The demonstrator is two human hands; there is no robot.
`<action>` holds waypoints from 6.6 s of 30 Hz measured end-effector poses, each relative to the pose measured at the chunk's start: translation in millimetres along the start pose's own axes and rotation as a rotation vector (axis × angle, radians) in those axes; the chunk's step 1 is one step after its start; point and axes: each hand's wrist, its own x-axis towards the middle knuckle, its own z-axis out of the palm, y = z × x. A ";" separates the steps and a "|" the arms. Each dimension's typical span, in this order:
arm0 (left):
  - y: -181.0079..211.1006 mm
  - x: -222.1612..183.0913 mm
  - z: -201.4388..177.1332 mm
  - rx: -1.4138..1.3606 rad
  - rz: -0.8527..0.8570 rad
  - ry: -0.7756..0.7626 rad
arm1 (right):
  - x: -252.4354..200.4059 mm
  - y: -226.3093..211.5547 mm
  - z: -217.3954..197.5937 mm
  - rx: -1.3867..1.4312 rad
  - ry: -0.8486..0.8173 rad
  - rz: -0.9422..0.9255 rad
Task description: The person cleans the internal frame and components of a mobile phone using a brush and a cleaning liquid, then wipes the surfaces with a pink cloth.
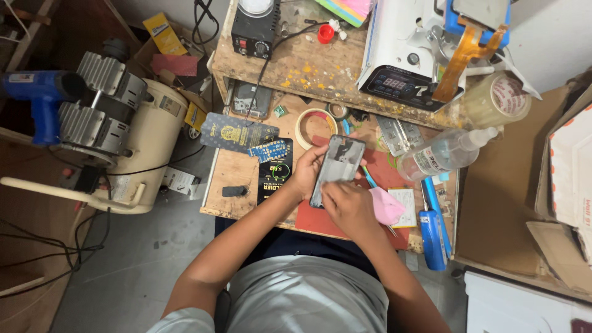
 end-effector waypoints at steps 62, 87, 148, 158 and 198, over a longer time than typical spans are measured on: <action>-6.6 6.8 18.1 0.463 0.059 0.302 | 1.4 44.8 -30.0 0.005 0.036 0.396; -7.6 6.1 12.6 0.635 -0.018 0.390 | -38.6 41.1 -14.4 0.131 -0.002 0.218; 8.8 7.1 25.8 0.266 0.148 0.371 | -93.9 52.2 6.7 0.309 0.540 0.431; 13.7 19.6 110.1 0.177 0.155 0.179 | -92.2 67.2 -15.7 -0.053 0.495 0.619; 4.0 1.3 19.6 0.391 0.240 0.449 | -55.6 56.9 -31.6 0.035 0.327 0.324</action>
